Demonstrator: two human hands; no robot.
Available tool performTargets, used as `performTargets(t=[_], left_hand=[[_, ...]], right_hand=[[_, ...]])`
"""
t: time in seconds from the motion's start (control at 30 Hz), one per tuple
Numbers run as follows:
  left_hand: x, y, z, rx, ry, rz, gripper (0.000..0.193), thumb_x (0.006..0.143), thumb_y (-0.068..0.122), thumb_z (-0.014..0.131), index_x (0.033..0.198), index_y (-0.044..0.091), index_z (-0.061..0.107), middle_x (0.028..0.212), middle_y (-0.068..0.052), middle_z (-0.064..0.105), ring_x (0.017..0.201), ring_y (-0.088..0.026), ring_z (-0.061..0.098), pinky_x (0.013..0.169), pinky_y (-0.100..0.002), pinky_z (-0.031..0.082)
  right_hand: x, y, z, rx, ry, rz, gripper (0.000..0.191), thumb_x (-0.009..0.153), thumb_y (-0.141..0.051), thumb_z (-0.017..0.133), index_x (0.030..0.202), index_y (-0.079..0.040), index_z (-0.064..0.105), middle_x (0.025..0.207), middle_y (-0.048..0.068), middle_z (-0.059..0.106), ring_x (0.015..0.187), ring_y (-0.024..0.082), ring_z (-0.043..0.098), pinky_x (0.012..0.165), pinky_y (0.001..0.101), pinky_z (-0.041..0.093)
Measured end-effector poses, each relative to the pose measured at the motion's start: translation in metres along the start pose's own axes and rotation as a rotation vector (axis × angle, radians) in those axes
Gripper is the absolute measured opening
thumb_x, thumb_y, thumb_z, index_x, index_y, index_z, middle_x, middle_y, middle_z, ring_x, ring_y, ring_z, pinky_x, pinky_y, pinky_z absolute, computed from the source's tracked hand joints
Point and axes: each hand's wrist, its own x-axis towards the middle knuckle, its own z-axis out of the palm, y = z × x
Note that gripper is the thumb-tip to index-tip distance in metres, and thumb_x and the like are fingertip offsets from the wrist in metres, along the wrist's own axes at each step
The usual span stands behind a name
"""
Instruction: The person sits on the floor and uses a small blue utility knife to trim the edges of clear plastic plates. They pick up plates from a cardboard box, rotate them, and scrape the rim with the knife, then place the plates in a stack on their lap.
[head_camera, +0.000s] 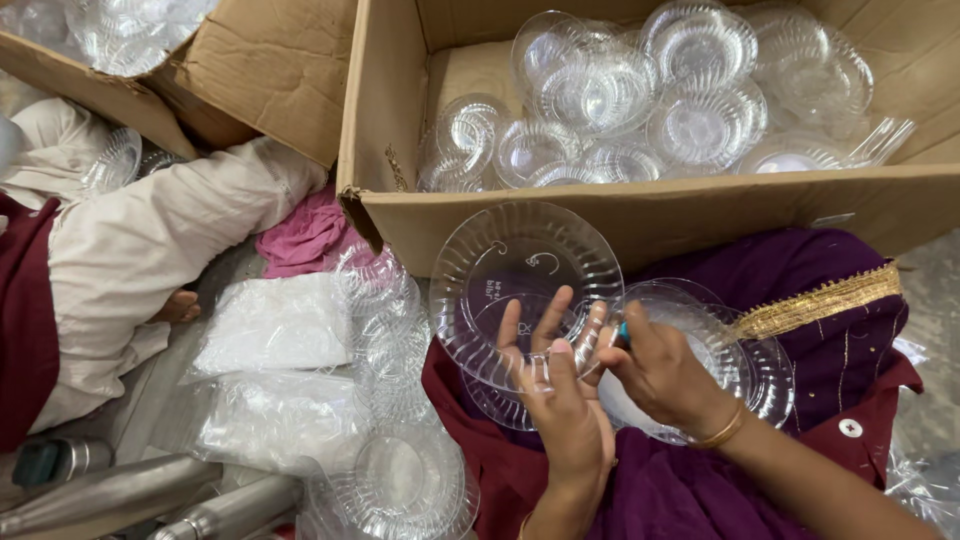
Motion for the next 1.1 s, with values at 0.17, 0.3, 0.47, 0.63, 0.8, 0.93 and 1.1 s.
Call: performTargets(t=[0.17,0.3,0.47,0.63,0.8,0.93,1.1], left_hand=[[0.005,-0.002,-0.007,0.071,-0.031,0.093,0.056,0.103,0.004,0.040,0.155,0.011,0.020,0.145,-0.025,0.052,0.123,-0.040,0.064,0.097,-0.043,0.062],[0.015,0.015,-0.026,0.197,-0.296,0.157,0.048,0.108,0.006,0.046,0.154,0.005,0.031,0.143,-0.025,0.058,0.121,-0.038,0.067,0.099,-0.040,0.061],[0.039,0.050,-0.052,0.682,-0.408,0.300,0.042,0.107,0.014,0.061,0.145,0.000,0.053,0.143,-0.019,0.064,0.132,-0.030,0.065,0.112,-0.038,0.056],[0.078,0.065,-0.092,1.316,-0.023,0.316,0.042,0.085,0.022,0.079,0.123,0.008,0.068,0.111,-0.012,0.069,0.098,-0.022,0.072,0.083,-0.037,0.062],[0.105,0.035,-0.126,1.555,0.019,0.054,0.030,0.079,0.020,0.085,0.103,0.008,0.072,0.095,-0.009,0.069,0.080,-0.021,0.069,0.074,-0.035,0.058],[0.104,0.031,-0.139,1.476,0.046,0.086,0.016,0.084,0.013,0.079,0.097,0.006,0.073,0.088,-0.007,0.074,0.075,-0.020,0.071,0.071,-0.035,0.057],[0.097,0.049,-0.127,1.454,0.041,0.223,0.019,0.087,0.011,0.074,0.105,0.008,0.073,0.092,-0.007,0.075,0.077,-0.021,0.072,0.071,-0.036,0.056]], right_hand=[[-0.001,-0.017,0.004,0.105,-0.016,0.118,0.045,0.103,-0.047,0.057,0.109,-0.002,0.055,0.073,0.011,0.060,0.059,0.019,0.059,0.051,0.0342,0.047],[0.021,-0.017,-0.034,0.470,0.056,0.353,0.038,0.093,-0.039,0.067,0.116,-0.009,0.060,0.082,0.001,0.065,0.061,0.007,0.053,0.050,0.0256,0.045],[0.036,0.004,-0.073,0.195,0.356,0.100,0.017,0.104,-0.022,0.075,0.104,-0.008,0.066,0.086,0.004,0.067,0.069,0.008,0.058,0.062,0.0228,0.048],[-0.009,0.079,-0.129,-0.141,0.604,0.144,0.015,0.117,-0.020,0.065,0.115,-0.005,0.062,0.101,0.005,0.066,0.086,0.010,0.063,0.076,0.0235,0.051],[-0.073,0.168,-0.165,-0.104,0.394,0.521,0.027,0.118,-0.030,0.061,0.109,-0.005,0.065,0.087,0.005,0.065,0.068,0.012,0.058,0.061,0.0252,0.047],[-0.116,0.167,-0.143,-0.141,0.293,0.556,0.026,0.114,-0.029,0.062,0.114,-0.004,0.069,0.073,0.008,0.066,0.053,0.016,0.056,0.050,0.0294,0.044],[-0.100,0.108,-0.120,-0.103,0.309,0.474,0.031,0.106,-0.025,0.066,0.131,-0.006,0.070,0.084,0.008,0.069,0.072,0.013,0.063,0.062,0.0280,0.050]])
